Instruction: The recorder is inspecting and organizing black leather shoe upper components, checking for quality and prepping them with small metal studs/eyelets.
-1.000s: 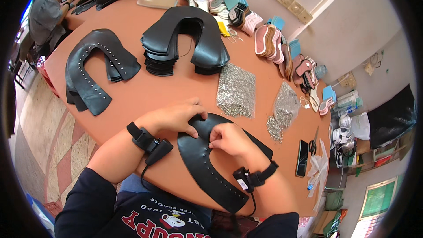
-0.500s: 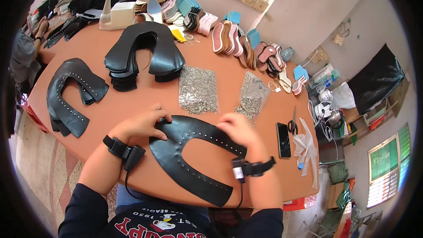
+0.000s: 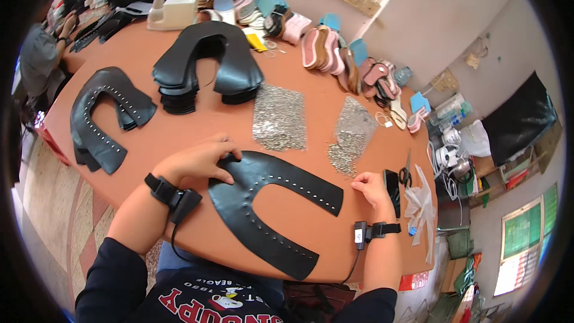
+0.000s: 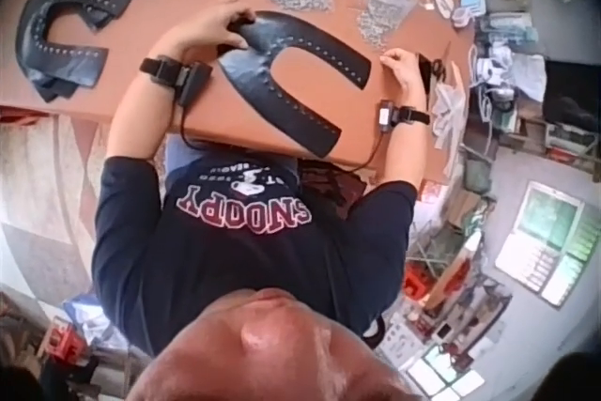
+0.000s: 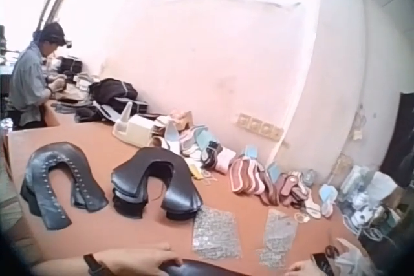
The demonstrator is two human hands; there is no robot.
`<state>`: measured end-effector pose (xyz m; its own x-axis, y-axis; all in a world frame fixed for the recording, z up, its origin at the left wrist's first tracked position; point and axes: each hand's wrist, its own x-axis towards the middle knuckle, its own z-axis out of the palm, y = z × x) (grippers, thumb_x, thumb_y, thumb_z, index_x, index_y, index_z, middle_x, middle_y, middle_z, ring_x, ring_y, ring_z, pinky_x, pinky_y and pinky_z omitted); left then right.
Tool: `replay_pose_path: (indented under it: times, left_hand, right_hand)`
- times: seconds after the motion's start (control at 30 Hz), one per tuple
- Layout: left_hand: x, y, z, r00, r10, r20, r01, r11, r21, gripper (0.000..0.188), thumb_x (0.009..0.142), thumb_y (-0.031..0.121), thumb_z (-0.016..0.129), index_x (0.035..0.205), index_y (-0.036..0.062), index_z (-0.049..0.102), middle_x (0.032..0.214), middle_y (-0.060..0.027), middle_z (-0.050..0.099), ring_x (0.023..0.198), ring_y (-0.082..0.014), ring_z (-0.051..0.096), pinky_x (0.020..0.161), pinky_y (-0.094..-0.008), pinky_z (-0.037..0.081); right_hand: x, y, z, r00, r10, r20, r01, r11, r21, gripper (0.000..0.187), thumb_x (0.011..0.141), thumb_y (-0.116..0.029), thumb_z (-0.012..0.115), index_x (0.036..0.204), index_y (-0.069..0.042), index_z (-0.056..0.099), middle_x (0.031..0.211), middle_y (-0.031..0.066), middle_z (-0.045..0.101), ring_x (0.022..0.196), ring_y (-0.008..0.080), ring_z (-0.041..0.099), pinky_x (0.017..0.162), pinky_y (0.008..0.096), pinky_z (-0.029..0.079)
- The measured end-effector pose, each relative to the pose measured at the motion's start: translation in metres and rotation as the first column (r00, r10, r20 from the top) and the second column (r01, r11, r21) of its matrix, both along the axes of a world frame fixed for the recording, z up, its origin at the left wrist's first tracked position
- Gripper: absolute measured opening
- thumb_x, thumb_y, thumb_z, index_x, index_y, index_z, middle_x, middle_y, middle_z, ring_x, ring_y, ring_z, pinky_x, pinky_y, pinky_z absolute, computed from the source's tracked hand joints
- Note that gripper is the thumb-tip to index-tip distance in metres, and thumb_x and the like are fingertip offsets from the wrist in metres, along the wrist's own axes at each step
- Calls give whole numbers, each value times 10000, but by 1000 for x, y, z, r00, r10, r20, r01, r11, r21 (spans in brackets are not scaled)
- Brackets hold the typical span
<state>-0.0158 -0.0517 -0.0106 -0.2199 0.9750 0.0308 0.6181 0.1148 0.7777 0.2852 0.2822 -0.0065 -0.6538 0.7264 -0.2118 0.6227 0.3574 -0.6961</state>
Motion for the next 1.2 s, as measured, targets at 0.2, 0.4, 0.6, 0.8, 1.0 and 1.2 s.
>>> replay_pose_path:
  times: [0.2,0.4,0.6,0.8,1.0,1.2]
  left_hand:
    - [-2,2,-14,1000,6,-23,-5,999,42,517,607,212,823,1047,64,595,974,-92,505,888,-235,526,759,-336,448]
    - [-3,2,-12,997,-5,-74,10,998,56,515,614,234,818,1051,72,600,977,-101,515,899,-246,532,761,-337,451]
    - [-2,2,-14,996,-6,-87,11,998,67,514,615,223,814,1056,72,599,1004,-115,524,915,-264,541,769,-349,460]
    - [-3,1,-16,998,0,-60,5,997,78,512,613,211,813,1055,70,596,1018,-117,522,925,-281,544,782,-355,460]
    - [-2,2,-14,999,-10,-39,12,998,53,517,610,204,814,1057,64,595,1029,-121,523,950,-287,541,808,-356,458]
    - [-3,1,-13,1000,-14,-20,16,998,57,519,606,189,817,1056,61,594,1035,-121,516,965,-286,532,812,-354,454]
  right_hand:
    - [-70,-120,41,833,547,-79,-533,833,146,64,776,-61,656,809,-6,654,776,53,604,742,170,586,665,283,463]
    - [-121,-184,21,487,873,-36,-809,466,359,60,744,-57,655,801,-41,665,779,70,593,769,255,575,673,338,468]
    - [-128,-190,17,479,878,3,-807,439,396,60,727,-60,662,783,-58,682,757,55,600,755,242,580,664,332,473]
    - [-132,-191,19,508,861,11,-821,480,309,54,723,-48,653,769,-53,681,748,56,607,760,233,599,672,323,482]
    - [-132,-189,21,491,871,23,-835,463,297,53,724,-48,647,768,-44,678,751,60,611,739,236,611,655,321,491]
    - [-138,-190,23,492,871,9,-842,473,257,44,721,-53,657,763,-44,667,736,67,600,713,244,602,626,336,477]
